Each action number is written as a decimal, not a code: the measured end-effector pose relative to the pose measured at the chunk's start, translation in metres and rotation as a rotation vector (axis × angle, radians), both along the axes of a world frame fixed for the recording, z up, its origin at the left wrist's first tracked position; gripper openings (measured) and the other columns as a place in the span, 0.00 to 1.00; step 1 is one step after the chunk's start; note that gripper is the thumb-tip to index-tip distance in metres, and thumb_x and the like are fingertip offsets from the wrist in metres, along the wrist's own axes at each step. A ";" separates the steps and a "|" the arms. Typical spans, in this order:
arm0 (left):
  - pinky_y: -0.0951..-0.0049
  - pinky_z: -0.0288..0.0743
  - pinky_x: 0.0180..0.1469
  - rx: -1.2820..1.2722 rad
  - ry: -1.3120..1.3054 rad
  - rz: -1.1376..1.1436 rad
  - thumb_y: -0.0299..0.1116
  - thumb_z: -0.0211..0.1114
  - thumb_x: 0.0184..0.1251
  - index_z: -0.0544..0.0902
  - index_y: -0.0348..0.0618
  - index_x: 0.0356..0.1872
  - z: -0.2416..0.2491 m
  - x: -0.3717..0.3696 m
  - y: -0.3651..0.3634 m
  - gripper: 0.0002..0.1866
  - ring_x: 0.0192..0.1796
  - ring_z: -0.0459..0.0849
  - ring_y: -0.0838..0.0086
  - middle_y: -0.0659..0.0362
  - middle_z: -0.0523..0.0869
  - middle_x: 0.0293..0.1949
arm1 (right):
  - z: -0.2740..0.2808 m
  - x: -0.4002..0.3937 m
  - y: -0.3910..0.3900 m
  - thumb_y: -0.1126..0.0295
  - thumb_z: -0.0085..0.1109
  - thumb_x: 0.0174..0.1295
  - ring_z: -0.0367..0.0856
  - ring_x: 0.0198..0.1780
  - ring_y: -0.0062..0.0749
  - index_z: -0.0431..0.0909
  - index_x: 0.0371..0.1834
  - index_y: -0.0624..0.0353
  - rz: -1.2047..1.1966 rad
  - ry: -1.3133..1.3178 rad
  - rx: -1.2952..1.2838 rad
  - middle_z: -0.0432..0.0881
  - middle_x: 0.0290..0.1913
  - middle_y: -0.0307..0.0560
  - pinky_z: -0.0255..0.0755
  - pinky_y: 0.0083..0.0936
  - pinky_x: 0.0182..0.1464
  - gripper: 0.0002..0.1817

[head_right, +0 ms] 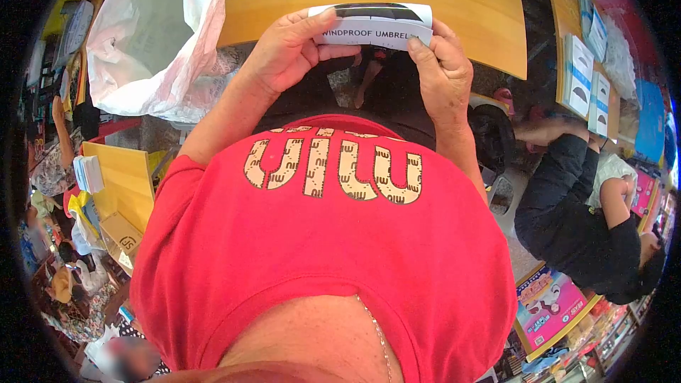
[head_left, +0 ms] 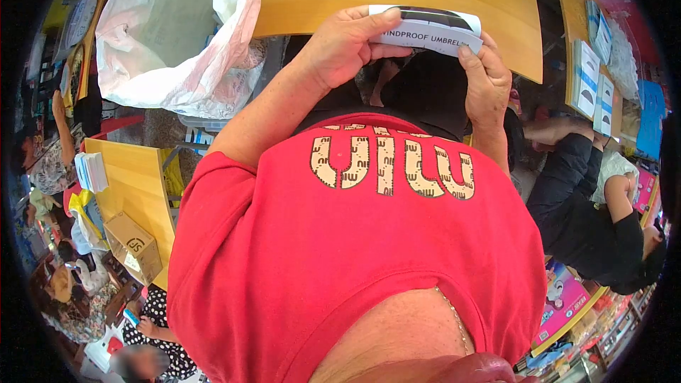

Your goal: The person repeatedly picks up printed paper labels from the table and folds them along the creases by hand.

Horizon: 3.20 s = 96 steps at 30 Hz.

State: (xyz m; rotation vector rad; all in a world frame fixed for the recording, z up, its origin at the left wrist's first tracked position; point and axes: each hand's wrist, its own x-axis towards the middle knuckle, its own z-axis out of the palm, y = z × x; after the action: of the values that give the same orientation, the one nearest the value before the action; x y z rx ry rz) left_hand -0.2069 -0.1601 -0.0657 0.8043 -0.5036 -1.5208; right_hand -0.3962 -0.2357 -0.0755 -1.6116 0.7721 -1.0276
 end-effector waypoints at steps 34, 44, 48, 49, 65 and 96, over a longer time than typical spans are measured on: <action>0.59 0.77 0.43 0.146 0.175 0.046 0.37 0.49 0.63 0.68 0.34 0.46 -0.015 -0.008 -0.003 0.17 0.47 0.76 0.61 0.48 0.75 0.44 | -0.013 -0.006 -0.011 0.70 0.59 0.50 0.72 0.38 0.21 0.74 0.37 0.65 -0.011 0.053 0.149 0.76 0.36 0.40 0.66 0.18 0.44 0.12; 0.59 0.77 0.43 0.119 0.119 0.055 0.37 0.48 0.64 0.69 0.33 0.45 -0.013 -0.010 -0.001 0.17 0.47 0.76 0.61 0.48 0.75 0.44 | -0.009 -0.004 -0.007 0.69 0.59 0.51 0.71 0.40 0.20 0.73 0.39 0.64 -0.071 0.125 0.114 0.76 0.37 0.41 0.64 0.17 0.46 0.14; 0.58 0.75 0.45 0.070 0.163 0.082 0.38 0.47 0.65 0.69 0.33 0.46 -0.012 -0.010 -0.001 0.17 0.48 0.75 0.61 0.48 0.75 0.45 | -0.008 -0.003 -0.008 0.73 0.57 0.52 0.72 0.41 0.22 0.71 0.43 0.65 -0.004 -0.014 0.064 0.76 0.38 0.43 0.64 0.18 0.46 0.15; 0.58 0.75 0.46 0.056 0.189 0.082 0.38 0.47 0.65 0.68 0.33 0.46 -0.010 -0.009 -0.001 0.17 0.49 0.75 0.61 0.48 0.75 0.45 | -0.006 -0.003 -0.007 0.74 0.56 0.53 0.72 0.42 0.22 0.70 0.45 0.65 0.014 -0.037 0.085 0.76 0.39 0.44 0.65 0.19 0.46 0.16; 0.61 0.76 0.45 0.118 0.162 -0.008 0.35 0.45 0.65 0.67 0.32 0.47 -0.019 -0.032 0.001 0.16 0.49 0.75 0.62 0.48 0.73 0.47 | 0.004 0.014 -0.007 0.70 0.62 0.45 0.74 0.37 0.26 0.61 0.52 0.67 -0.137 0.234 -0.120 0.76 0.35 0.48 0.69 0.21 0.39 0.30; 0.80 0.71 0.24 0.680 -1.817 0.568 0.45 0.57 0.57 0.80 0.40 0.35 0.098 0.181 0.107 0.18 0.22 0.75 0.81 0.63 0.81 0.27 | -0.029 0.014 -0.044 0.72 0.45 0.60 0.68 0.22 0.17 0.70 0.40 0.63 0.047 -0.038 0.343 0.69 0.19 0.36 0.68 0.16 0.29 0.09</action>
State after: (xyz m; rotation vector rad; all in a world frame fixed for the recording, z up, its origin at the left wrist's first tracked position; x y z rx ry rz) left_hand -0.0258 -0.0530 0.0326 2.5441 -0.8835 0.0031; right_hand -0.3825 -0.2794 -0.1049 -1.3065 0.8308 -0.8376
